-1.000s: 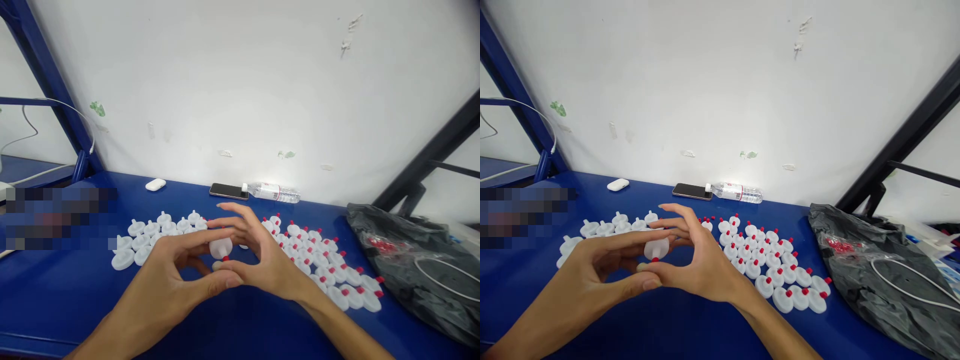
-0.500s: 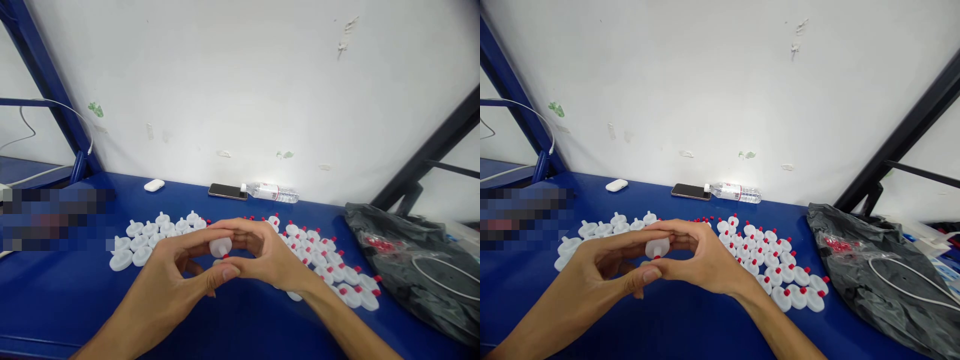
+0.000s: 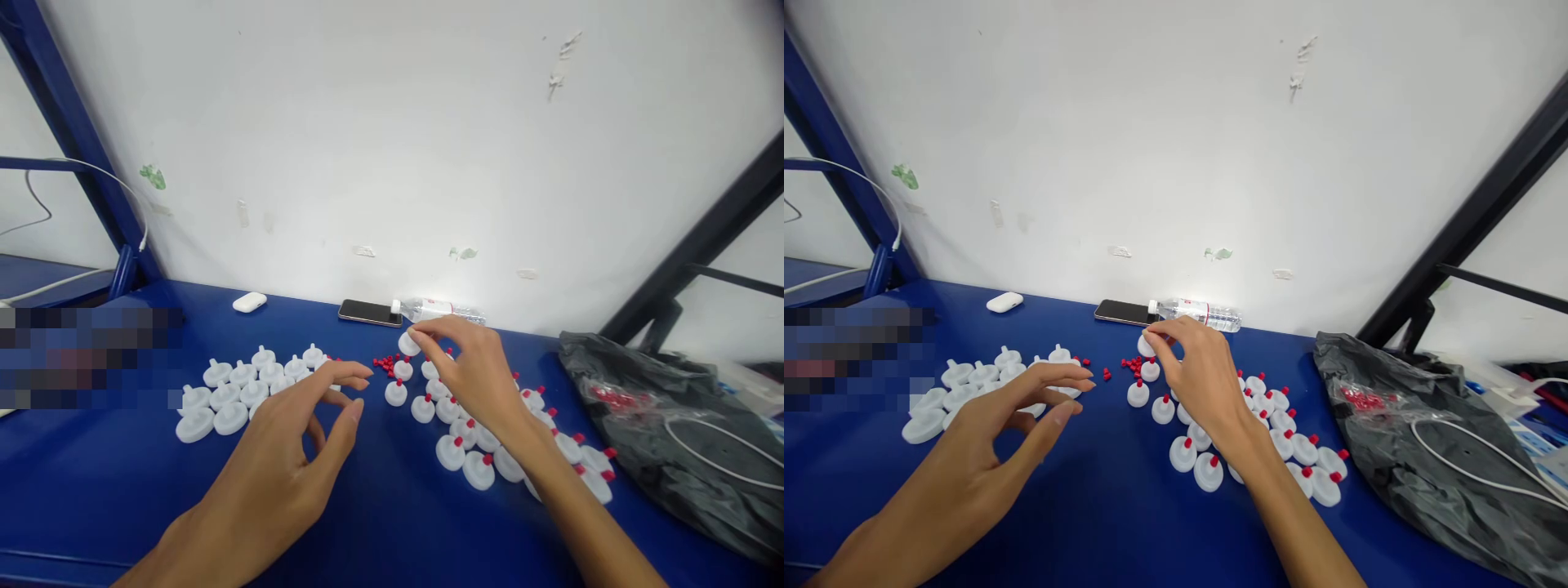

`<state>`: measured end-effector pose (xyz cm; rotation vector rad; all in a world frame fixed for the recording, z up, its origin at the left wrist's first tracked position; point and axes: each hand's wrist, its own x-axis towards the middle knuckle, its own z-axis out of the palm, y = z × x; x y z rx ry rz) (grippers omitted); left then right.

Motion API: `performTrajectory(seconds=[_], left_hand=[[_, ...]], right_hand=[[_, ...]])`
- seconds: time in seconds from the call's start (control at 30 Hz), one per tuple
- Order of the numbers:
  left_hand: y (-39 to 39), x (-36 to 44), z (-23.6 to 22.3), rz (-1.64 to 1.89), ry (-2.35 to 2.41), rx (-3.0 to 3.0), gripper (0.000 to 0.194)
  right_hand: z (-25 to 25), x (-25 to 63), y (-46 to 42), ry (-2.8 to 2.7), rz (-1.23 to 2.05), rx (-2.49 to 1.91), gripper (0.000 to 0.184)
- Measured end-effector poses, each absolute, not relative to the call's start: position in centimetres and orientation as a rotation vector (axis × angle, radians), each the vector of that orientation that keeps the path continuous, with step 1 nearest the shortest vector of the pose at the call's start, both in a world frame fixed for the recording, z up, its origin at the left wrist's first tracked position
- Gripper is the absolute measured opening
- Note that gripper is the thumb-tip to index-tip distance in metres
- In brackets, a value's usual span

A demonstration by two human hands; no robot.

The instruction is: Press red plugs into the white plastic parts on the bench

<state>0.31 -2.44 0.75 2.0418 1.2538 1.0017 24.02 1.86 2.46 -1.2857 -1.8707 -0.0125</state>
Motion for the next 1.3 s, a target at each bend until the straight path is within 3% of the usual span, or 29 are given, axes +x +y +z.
performTrajectory(seconds=[0.3,0.77,1.07,1.2,1.3], left_hand=[[-2.0,0.7,0.1,1.093,1.210,2.186,0.023],[-2.2,0.8,0.1,1.062,1.218,2.200,0.023],[-2.4,0.9,0.3,1.071,1.210,2.275,0.021],[-2.3,0.9,0.3,1.043,1.217,2.264,0.021],[-2.3,0.8,0.4,1.020,1.217,2.278,0.022]], right_hand=[[1.6,24.7,2.3,-2.094,0.051,-1.747,0.024],[1.5,24.9,2.1,-2.243,0.133,-1.713,0.022],[0.0,23.4,2.3,-2.319,0.076,-1.512,0.046],[0.0,23.4,2.5,-2.400,0.085,-1.575,0.027],[0.6,24.0,2.5,-2.369,0.080,-1.692,0.026]])
